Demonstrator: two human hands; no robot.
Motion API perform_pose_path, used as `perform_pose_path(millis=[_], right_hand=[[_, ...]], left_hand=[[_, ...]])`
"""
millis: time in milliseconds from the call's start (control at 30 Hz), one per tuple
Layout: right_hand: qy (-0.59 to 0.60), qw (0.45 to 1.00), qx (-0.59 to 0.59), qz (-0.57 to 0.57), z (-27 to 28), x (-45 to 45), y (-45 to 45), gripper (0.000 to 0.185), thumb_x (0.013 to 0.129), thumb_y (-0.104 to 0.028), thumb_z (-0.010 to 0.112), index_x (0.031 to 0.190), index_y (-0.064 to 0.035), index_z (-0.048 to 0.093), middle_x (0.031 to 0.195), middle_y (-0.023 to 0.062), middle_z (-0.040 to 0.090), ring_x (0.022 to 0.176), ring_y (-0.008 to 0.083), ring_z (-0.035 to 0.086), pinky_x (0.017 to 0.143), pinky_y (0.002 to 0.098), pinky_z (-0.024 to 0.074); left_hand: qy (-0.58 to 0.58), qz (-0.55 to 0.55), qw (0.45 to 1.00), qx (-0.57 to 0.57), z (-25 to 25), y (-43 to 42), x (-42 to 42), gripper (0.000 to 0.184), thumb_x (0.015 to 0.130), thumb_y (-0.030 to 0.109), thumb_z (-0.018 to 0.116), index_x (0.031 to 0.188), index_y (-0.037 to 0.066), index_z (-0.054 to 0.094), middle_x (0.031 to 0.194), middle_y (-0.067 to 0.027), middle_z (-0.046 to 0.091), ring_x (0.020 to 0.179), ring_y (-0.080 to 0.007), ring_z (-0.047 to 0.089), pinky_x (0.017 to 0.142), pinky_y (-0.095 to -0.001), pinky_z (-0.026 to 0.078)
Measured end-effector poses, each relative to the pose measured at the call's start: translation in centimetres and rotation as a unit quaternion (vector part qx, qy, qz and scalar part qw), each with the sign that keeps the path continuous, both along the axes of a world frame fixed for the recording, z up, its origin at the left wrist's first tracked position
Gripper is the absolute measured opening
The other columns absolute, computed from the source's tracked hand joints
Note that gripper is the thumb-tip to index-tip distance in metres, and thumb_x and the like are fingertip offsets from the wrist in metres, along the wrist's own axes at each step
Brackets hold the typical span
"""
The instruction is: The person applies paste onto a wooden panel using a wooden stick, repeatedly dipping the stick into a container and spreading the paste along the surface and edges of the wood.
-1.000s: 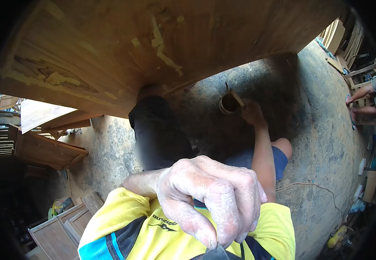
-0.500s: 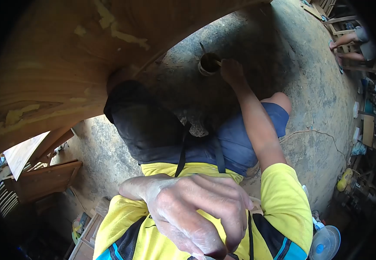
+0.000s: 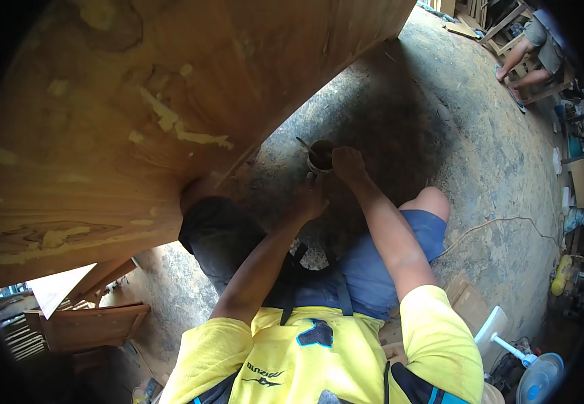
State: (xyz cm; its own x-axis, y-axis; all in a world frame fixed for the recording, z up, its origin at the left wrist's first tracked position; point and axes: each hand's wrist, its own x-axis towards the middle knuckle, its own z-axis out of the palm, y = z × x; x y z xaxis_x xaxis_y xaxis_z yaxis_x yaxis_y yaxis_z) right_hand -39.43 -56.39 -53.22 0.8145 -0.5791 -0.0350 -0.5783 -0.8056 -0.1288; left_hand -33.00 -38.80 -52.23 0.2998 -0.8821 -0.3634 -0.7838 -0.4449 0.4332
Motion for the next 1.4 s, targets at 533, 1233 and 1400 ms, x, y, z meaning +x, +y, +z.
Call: perform_pose_path(millis=[533, 1233, 1400], right_hand=[[-0.002, 0.985, 0.171, -0.026, -0.9, -3.1, -4.3, 0.015, 0.079, -0.010, 0.065, 0.082, -0.0016, 0.077, 0.084, 0.0204, 0.074, 0.081, 0.0382, 0.073, 0.074, 0.0442, 0.0598], [-0.418, 0.654, 0.613, -0.149, 8.9, 1.2, -5.7, 0.033, 0.102, -0.027, 0.061, 0.121, -0.0029, 0.071, 0.083, 0.0029, 0.068, 0.065, 0.0076, 0.056, 0.060, 0.0253, 0.0477], [-0.543, 0.560, 0.592, -0.203, 8.2, 8.6, 0.3, 0.034, 0.102, -0.019, 0.062, 0.133, -0.0069, 0.067, 0.083, -0.0005, 0.067, 0.064, 0.0044, 0.053, 0.057, 0.0216, 0.0444]], left_hand=[[-0.059, -0.024, 0.998, 0.020, -4.1, -1.3, -0.3, 0.097, 0.089, 0.031, 0.071, 0.164, 0.016, 0.011, 0.166, -0.0231, 0.016, 0.148, -0.0432, 0.030, 0.114, -0.0541, 0.038], [-0.599, -0.004, 0.648, -0.471, 46.8, 6.8, 18.5, 0.040, 0.098, 0.027, 0.065, 0.130, 0.003, 0.064, 0.133, -0.0152, 0.064, 0.125, -0.0329, 0.059, 0.098, -0.0424, 0.052], [-0.739, 0.074, 0.554, -0.376, 53.6, 9.1, 25.1, 0.040, 0.098, 0.031, 0.063, 0.127, 0.004, 0.065, 0.128, -0.0144, 0.066, 0.119, -0.0324, 0.061, 0.095, -0.0423, 0.053]])
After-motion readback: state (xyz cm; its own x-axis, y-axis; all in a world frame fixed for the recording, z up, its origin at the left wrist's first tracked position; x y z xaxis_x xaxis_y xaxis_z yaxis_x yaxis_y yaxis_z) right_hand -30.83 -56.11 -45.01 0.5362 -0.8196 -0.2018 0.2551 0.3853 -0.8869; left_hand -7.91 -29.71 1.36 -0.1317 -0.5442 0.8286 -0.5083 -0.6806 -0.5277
